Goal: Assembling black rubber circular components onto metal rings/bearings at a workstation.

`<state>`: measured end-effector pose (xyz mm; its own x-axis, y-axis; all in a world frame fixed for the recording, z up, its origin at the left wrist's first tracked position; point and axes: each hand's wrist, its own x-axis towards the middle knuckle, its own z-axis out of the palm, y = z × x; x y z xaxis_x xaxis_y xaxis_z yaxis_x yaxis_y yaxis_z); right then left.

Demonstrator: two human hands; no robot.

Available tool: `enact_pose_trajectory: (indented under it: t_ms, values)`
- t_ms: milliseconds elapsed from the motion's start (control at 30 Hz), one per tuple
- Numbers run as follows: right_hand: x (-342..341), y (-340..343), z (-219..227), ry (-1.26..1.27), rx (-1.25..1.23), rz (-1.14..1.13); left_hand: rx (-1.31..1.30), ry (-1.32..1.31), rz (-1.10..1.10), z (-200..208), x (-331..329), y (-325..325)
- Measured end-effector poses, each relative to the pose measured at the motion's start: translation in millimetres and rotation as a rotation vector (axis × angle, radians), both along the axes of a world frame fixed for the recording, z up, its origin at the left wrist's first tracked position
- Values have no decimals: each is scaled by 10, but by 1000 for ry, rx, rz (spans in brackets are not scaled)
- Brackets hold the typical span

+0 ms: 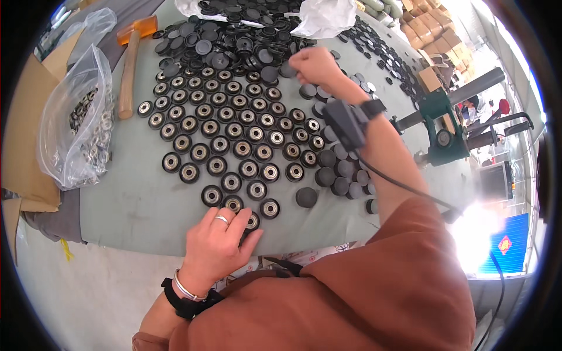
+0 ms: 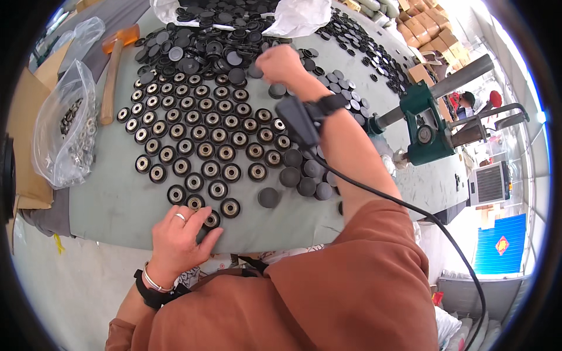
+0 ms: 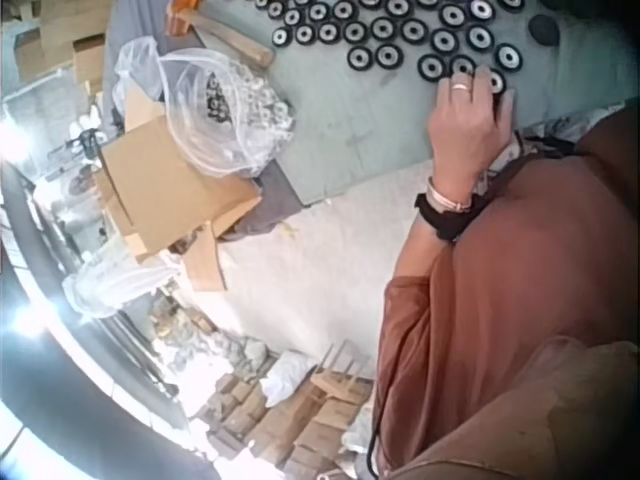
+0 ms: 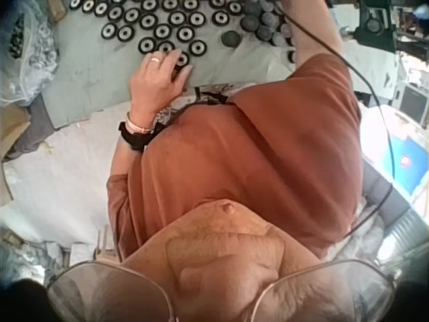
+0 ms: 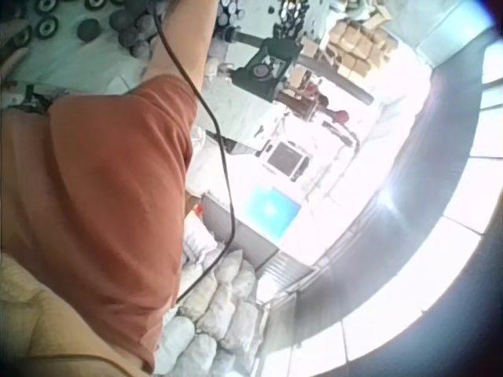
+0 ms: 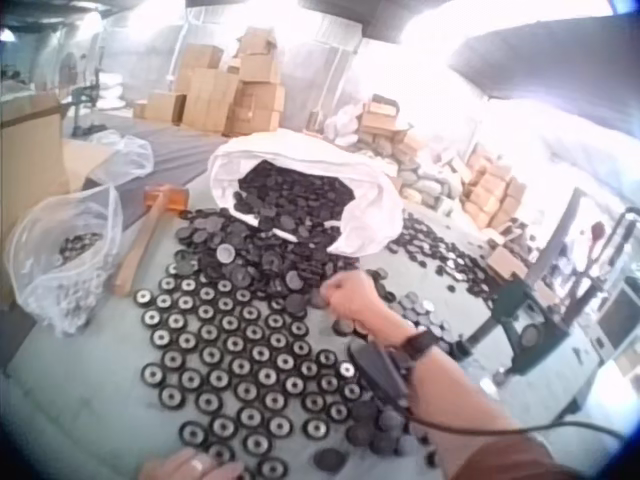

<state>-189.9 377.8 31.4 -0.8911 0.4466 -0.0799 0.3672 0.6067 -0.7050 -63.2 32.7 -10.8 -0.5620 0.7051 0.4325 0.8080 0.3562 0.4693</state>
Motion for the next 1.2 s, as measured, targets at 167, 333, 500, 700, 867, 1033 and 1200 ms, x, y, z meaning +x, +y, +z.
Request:
enact_pose_trajectory:
  t_ms: [167, 333, 500, 700, 867, 1033, 1200]
  values:
    - [285, -224, -9, -116, -15, -15, 8, 10, -13, -8, 3, -10]
    - [358, -127, -167, -26, 816, 391, 29, -2, -16, -16, 14, -7]
    - [364, -123, -138, 48, 835, 477, 3, 47, -16, -13, 9, -15]
    - [935, -405, 154, -64, 458, 297, 13, 5, 2, -40, 19, -8]
    - [1124, -378, -105, 159, 567, 402, 33, 7, -8, -47, 14, 0]
    - [1119, -414, -193, 187, 630, 470, 41, 5, -9, -48, 14, -9]
    - [1157, -570, -172, 123, 1001, 512, 22, 2, -14, -14, 5, 3]
